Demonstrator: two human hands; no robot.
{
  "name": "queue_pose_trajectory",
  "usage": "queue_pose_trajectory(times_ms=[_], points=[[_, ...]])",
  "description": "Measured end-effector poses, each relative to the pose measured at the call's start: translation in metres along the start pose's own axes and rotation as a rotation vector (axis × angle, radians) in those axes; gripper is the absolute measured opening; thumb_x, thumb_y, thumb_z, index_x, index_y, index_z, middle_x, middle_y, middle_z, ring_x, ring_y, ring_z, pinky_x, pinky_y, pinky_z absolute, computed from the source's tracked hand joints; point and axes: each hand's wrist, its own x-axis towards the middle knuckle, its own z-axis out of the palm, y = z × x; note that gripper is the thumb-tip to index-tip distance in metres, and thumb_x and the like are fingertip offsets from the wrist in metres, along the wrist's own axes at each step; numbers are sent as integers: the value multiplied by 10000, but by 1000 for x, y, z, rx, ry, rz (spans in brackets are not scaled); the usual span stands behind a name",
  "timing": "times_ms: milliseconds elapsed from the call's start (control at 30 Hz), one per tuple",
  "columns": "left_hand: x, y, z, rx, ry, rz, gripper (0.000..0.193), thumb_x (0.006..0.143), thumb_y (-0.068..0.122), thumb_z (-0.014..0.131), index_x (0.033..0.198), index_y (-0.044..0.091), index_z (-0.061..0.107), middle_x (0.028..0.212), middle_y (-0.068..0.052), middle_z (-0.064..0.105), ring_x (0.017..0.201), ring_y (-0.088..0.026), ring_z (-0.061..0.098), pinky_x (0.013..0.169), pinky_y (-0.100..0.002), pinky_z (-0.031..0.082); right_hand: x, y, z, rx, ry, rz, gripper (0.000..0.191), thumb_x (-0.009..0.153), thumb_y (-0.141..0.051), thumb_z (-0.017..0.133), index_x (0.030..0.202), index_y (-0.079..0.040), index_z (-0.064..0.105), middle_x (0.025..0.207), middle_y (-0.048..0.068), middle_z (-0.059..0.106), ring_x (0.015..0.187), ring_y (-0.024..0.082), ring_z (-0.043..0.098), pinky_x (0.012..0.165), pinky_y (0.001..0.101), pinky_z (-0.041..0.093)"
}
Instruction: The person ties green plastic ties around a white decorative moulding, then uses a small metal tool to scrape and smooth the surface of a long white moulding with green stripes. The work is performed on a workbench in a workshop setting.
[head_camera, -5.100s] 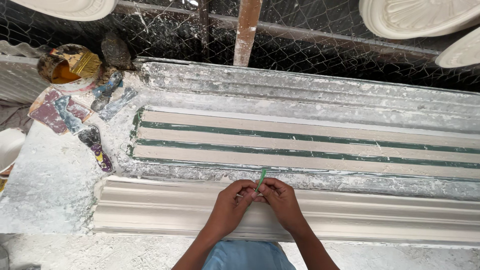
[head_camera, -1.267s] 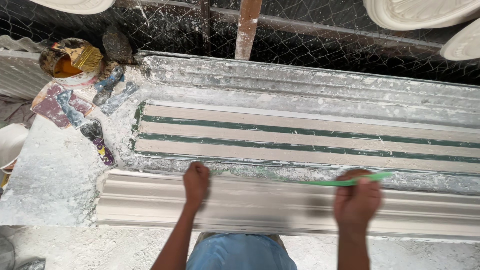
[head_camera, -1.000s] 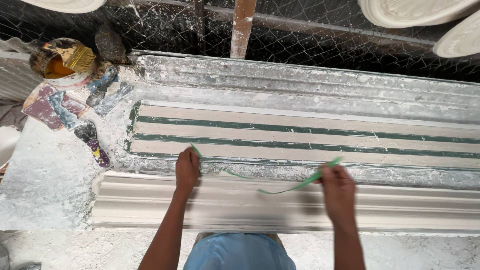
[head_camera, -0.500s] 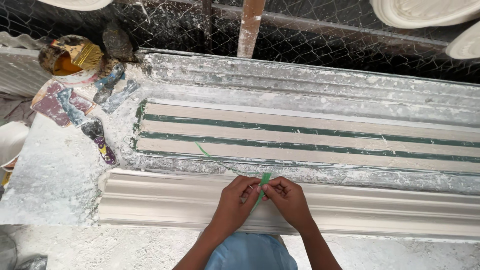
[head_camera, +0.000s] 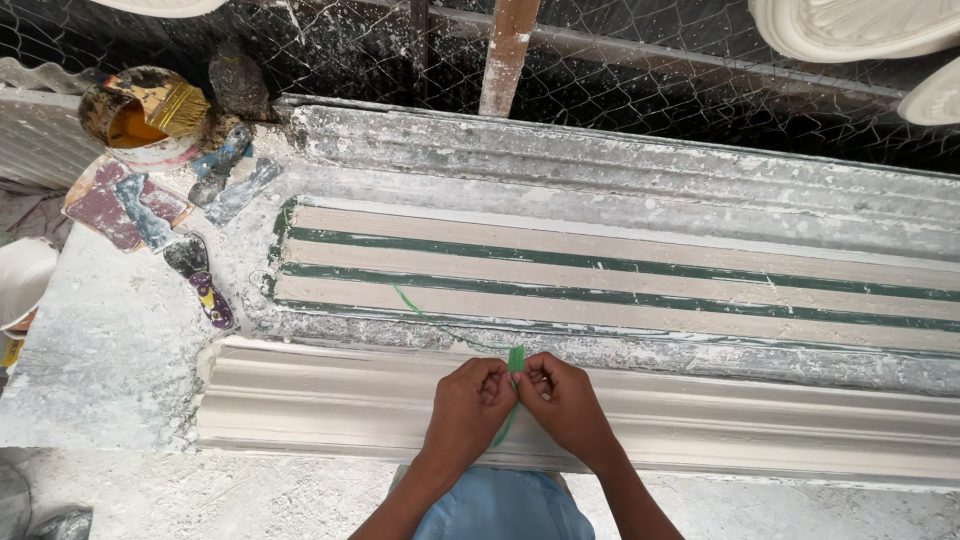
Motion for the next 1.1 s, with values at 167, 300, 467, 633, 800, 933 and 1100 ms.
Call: queue_pose_trajectory(times_ms=[167,300,467,633,800,933,1100], points=[[3,-9,3,1,-13,-25,148,855,94,755,937,-23,714,764,-78,707,623,-99,636,583,-261,537,1,0,2,-113,26,-10,135,922,-138,704,973,-13,701,742,26,682,648,55,560,517,238,444],[10,-47,13,-110,3,-146,106,874,87,713,908,-14,712,700,-88,698,623,-99,624,573,-261,521,0,21,-4,58,-63,-227,67,970,-98,648,961,-41,680,829,41,668,742,84,618,671,255,542],[42,-141,-12,64,287,-97,145,922,152,673,932,13,715,763,-82,734,678,-148,694,630,-292,555,-7,49,-65,513,337,-367,72,991,-25,599,978,-42,668,951,126,708,860,191,681,787,369,604],[68,-232,-59,252,414,-249,207,940,209,673,954,7,713,810,-113,749,713,-202,710,665,-337,568,-22,55,-150,819,677,-511,83,1115,-24,596,1054,-56,645,979,110,687,893,196,701,889,366,630],[81,-250,-71,274,439,-159,263,993,230,636,1059,-10,719,804,-104,732,690,-236,708,654,-356,550,-21,59,-141,722,636,-356,68,1104,-68,596,1067,-52,651,1013,108,692,877,168,676,816,329,587],[77,-203,-60,394,574,168,457,1039,186,596,1353,-136,514,1049,-228,595,781,-243,609,618,-349,546,-15,62,-94,357,465,-115,155,1021,-113,599,1064,-9,706,929,112,724,827,177,689,791,337,614],[37,-91,-19,-40,131,-184,342,1042,252,548,1291,39,647,940,-137,687,781,-184,630,675,-333,517,-11,47,-41,209,202,-22,217,962,-109,639,1131,-18,740,925,98,776,840,155,728,773,295,615]])
